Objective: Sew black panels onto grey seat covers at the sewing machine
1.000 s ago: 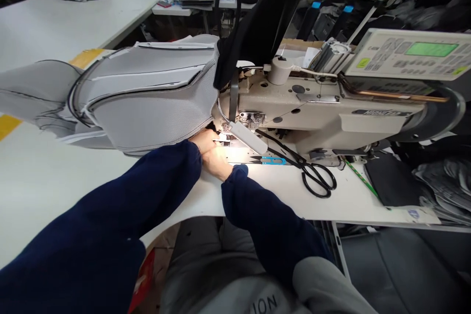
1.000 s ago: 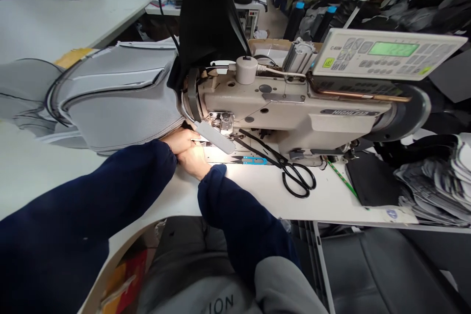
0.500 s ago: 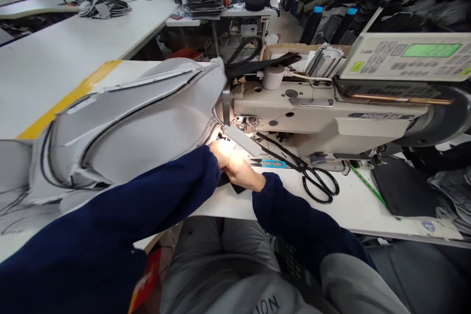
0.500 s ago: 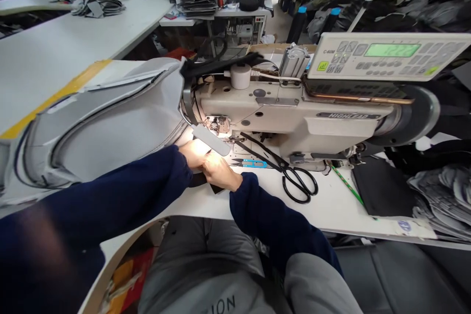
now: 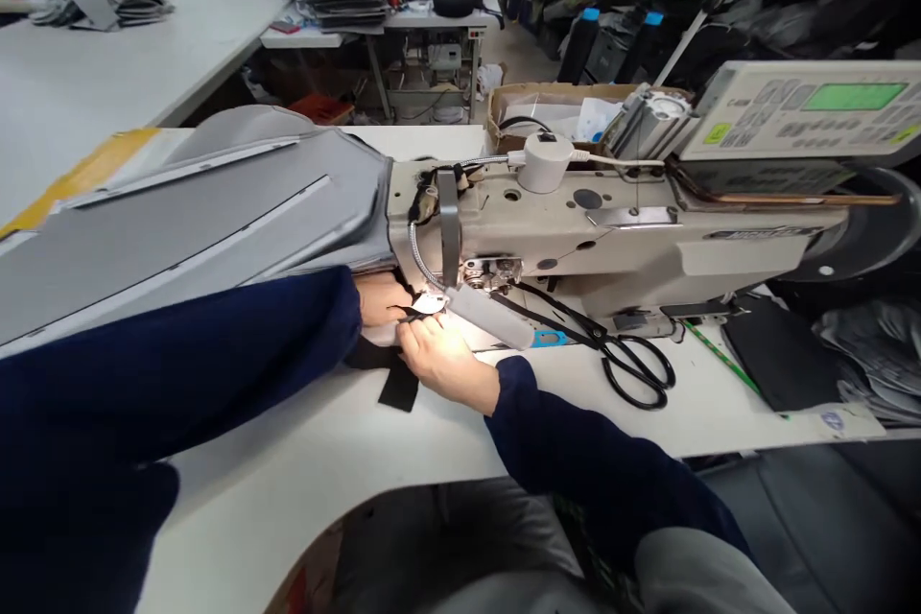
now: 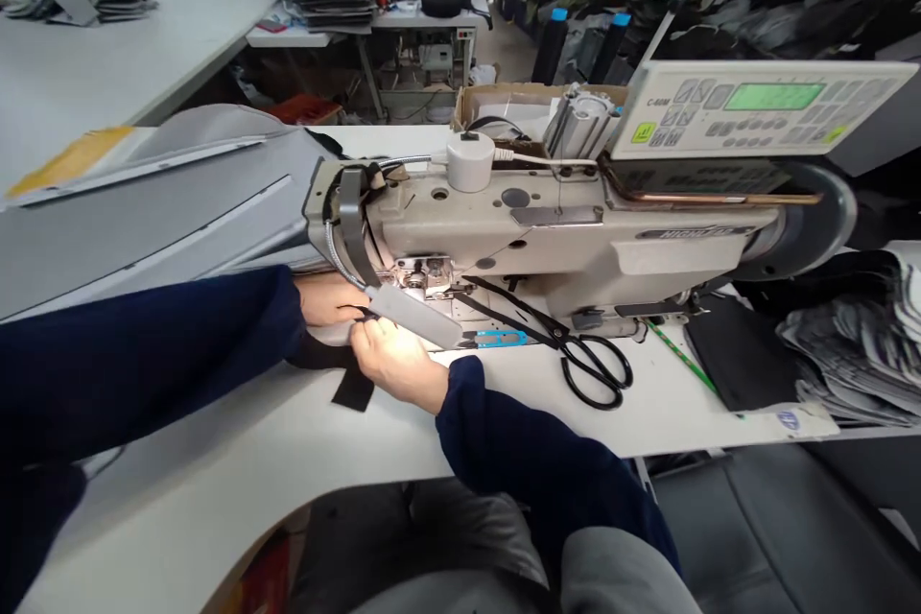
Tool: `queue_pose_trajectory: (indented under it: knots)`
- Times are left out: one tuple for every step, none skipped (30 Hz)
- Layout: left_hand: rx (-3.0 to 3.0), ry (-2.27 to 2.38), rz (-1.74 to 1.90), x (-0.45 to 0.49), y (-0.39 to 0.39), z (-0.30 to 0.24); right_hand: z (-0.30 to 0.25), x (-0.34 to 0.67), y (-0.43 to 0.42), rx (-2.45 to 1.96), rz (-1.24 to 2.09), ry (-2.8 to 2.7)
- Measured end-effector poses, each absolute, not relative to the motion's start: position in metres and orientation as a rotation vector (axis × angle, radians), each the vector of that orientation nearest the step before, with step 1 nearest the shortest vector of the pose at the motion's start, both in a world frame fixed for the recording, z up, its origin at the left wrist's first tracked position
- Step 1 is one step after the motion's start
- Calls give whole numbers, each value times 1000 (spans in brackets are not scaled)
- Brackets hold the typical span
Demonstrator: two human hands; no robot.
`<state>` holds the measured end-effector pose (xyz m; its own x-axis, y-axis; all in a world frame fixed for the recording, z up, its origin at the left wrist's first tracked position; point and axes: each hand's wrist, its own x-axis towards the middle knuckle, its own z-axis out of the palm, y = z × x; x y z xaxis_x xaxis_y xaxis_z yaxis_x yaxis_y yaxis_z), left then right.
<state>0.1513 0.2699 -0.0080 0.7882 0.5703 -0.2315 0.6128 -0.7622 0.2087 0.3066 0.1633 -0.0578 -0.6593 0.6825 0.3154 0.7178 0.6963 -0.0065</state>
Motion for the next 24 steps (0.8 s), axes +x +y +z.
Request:
queue_pose_trajectory:
  knots:
    - [2537,846,-183,146,280,-13,-58,308,164,-1112,-159,-2621]
    - [2361,807,-127,141,288,-17,-58,309,164,-1124,-141,-2619]
    - [2208,803,-55,137,293,-22,-59,311,164,-1139,-119,-2609]
    - [2077,839,50,132,295,-25,-59,313,164,-1152,-96,-2593]
    - [1967,886,159,128,293,-28,-59,315,163,-1160,-72,-2578]
    - [1874,929,250,125,288,-30,-59,317,163,-1157,-49,-2569]
    - [1797,968,311,123,280,-31,-58,319,162,-1141,-27,-2569]
    - [1736,997,338,122,271,-32,-58,321,162,-1117,-6,-2577]
    - [1687,1020,345,122,260,-32,-58,324,162,-1094,16,-2588]
    - [1651,1036,348,124,248,-32,-57,326,162,-1068,37,-2602]
    - [1632,1053,360,127,237,-32,-57,329,162,-1036,54,-2617]
    - [1634,1083,388,132,226,-33,-56,333,161,-998,66,-2629]
    - [1656,1128,430,138,215,-34,-55,336,161,-954,71,-2641]
    - [1698,1188,482,144,206,-37,-54,340,159,-902,70,-2651]
    - [1753,1258,546,151,197,-39,-54,343,158,-847,63,-2661]
    - [1820,1323,620,158,190,-42,-54,347,156,-802,52,-2672]
    - [1894,1376,696,164,185,-45,-54,350,155,-774,41,-2686]
    - [1974,1412,767,169,182,-47,-55,352,153,-761,31,-2703]
    - [2063,1429,813,173,182,-47,-57,354,152,-762,23,-2720]
    - [2166,1420,808,174,185,-44,-58,355,152,-775,14,-2733]
    - [2279,1393,743,174,191,-40,-60,356,151,-791,3,-2745]
    - [2399,1355,621,172,199,-33,-61,356,151,-805,-11,-2753]
    - [2522,1300,456,168,209,-24,-61,356,151,-816,-30,-2757]
    - [2642,1221,270,163,221,-15,-61,355,151,-823,-51,-2760]
